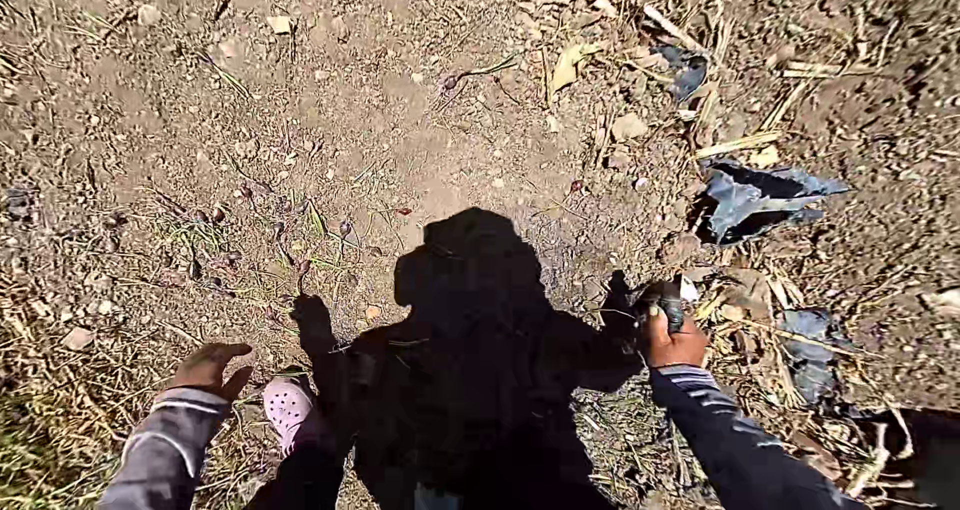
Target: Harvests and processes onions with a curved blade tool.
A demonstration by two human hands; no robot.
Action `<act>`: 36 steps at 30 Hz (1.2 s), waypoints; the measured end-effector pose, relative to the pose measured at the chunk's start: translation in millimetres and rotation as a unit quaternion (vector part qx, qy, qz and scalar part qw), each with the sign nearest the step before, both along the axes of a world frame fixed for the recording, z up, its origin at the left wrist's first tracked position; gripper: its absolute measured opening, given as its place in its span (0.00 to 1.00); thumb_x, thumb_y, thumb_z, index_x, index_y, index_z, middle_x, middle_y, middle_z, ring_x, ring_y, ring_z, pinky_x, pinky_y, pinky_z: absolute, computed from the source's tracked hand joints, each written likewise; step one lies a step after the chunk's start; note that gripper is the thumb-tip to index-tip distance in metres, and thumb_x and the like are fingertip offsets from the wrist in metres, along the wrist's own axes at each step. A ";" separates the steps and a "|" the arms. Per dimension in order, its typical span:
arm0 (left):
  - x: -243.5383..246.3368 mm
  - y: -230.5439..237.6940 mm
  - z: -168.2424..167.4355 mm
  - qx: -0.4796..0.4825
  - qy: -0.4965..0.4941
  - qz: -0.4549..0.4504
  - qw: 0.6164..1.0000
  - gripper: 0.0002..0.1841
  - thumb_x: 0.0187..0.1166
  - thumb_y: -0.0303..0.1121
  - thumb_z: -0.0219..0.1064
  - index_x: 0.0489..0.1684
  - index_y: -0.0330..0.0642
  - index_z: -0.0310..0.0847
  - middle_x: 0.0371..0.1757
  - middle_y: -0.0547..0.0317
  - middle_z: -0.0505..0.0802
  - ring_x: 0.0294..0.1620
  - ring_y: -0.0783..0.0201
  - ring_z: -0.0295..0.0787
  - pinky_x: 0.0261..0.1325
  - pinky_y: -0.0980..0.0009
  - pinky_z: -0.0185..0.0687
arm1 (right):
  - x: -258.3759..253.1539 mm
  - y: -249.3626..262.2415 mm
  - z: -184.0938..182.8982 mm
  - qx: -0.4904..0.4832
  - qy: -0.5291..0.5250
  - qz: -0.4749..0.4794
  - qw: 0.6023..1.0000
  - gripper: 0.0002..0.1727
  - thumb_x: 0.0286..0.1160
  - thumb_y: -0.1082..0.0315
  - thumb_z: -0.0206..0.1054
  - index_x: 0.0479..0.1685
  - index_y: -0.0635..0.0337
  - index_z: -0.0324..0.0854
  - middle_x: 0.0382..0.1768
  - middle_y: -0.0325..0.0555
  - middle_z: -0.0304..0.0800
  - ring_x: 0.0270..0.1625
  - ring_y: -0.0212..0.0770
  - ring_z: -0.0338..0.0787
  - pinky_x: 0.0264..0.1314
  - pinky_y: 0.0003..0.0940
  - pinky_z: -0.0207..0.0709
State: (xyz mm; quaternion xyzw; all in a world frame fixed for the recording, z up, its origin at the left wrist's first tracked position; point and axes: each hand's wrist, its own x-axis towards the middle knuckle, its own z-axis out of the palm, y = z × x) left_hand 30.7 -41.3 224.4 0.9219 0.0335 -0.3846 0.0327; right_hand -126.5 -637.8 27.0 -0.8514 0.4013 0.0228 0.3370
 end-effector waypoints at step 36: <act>183.3 157.2 -222.6 -0.239 -0.178 -0.126 0.946 0.17 0.85 0.33 0.64 0.64 0.31 0.88 0.70 0.30 0.88 0.75 0.25 0.80 0.73 0.28 0.72 | 235.5 335.3 124.6 0.150 -0.329 0.075 0.929 0.27 0.68 0.25 0.62 0.19 0.34 0.76 0.09 0.22 0.75 0.08 0.22 0.72 0.09 0.23 0.69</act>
